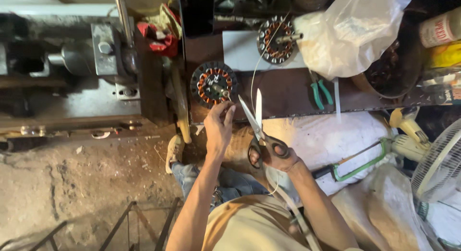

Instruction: The person works on a circular electrical component, likely a motor stator, using a screwdriver to adjust parts and scissors to cut a white strip. They also handle a small white rectangular object and a thin wire, placing items on a cluttered workbench.

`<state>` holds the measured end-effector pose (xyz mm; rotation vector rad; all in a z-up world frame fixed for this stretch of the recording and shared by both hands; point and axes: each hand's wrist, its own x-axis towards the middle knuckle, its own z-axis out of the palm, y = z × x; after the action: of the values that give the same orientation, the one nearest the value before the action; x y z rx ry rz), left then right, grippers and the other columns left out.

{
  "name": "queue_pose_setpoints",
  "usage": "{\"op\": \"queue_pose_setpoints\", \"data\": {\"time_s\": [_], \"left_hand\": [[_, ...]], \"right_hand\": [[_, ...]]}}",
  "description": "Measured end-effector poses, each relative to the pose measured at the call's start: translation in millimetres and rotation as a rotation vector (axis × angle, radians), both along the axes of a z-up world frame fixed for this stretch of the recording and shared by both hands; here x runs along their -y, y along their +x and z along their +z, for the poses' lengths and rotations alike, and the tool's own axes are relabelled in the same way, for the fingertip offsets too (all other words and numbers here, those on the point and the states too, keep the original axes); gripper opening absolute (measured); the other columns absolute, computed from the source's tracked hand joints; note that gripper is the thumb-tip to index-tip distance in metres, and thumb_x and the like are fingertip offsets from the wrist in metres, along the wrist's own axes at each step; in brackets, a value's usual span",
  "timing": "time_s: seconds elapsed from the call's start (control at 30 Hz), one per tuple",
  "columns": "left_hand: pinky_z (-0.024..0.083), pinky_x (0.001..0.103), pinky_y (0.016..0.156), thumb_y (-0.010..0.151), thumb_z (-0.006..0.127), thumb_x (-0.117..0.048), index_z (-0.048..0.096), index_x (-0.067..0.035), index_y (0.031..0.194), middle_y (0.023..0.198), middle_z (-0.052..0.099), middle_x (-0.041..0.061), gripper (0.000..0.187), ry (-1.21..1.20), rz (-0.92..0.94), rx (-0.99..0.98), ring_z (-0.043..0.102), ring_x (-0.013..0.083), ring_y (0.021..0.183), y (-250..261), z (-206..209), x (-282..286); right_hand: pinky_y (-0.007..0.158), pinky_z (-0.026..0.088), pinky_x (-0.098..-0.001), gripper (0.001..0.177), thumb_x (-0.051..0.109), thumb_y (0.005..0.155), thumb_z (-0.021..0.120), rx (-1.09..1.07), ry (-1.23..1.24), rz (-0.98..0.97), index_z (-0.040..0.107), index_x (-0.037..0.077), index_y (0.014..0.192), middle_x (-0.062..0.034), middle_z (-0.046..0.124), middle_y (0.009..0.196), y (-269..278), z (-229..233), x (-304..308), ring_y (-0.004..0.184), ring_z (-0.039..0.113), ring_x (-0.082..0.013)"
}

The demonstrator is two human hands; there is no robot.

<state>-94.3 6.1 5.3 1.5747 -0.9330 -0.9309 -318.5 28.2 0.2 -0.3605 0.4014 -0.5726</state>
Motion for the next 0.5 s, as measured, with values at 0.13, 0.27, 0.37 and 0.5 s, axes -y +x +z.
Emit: {"op": "queue_pose_setpoints", "data": {"time_s": [0.13, 0.27, 0.37, 0.5], "left_hand": [[0.056, 0.030, 0.075, 0.095, 0.070, -0.017, 0.074, -0.002, 0.107, 0.095, 0.074, 0.013, 0.020, 0.022, 0.012, -0.051, 0.073, 0.0200, 0.080, 0.0, 2.8, 2.8], [0.056, 0.032, 0.071, 0.094, 0.072, -0.018, 0.074, -0.001, 0.108, 0.091, 0.074, 0.013, 0.022, 0.050, 0.043, -0.078, 0.070, 0.0206, 0.076, -1.8, 6.0, 3.6], [0.054, 0.034, 0.071, 0.094, 0.073, -0.018, 0.074, -0.001, 0.110, 0.091, 0.074, 0.015, 0.023, 0.016, 0.044, -0.001, 0.068, 0.0213, 0.075, -3.3, 5.5, 1.4], [0.055, 0.034, 0.070, 0.092, 0.073, -0.019, 0.074, -0.002, 0.113, 0.090, 0.075, 0.016, 0.027, 0.001, 0.054, 0.026, 0.070, 0.0199, 0.074, -3.0, 5.4, -1.3]], "right_hand": [[0.073, 0.052, -0.0432, 0.077, 0.023, 0.075, 0.091, -0.634, -0.287, -0.032, 0.048, 0.002, 0.135, -0.0118, 0.065, 0.097, 4.7, -13.7, 1.4, 0.083, 0.063, -0.0263], [0.070, 0.055, -0.0337, 0.077, 0.019, 0.065, 0.093, -1.251, -0.801, -0.001, 0.060, 0.003, 0.133, -0.0035, 0.070, 0.094, 9.1, -25.0, -7.7, 0.079, 0.065, -0.0156], [0.077, 0.053, -0.0305, 0.086, 0.022, 0.064, 0.097, -1.295, -1.003, -0.037, 0.055, 0.000, 0.135, -0.0063, 0.071, 0.088, 15.5, -32.6, -12.3, 0.079, 0.062, -0.0159], [0.082, 0.054, -0.0302, 0.071, 0.025, 0.073, 0.094, -1.305, -1.087, -0.102, 0.062, 0.003, 0.132, -0.0067, 0.073, 0.091, 18.9, -33.2, -15.4, 0.082, 0.062, -0.0155]]}}
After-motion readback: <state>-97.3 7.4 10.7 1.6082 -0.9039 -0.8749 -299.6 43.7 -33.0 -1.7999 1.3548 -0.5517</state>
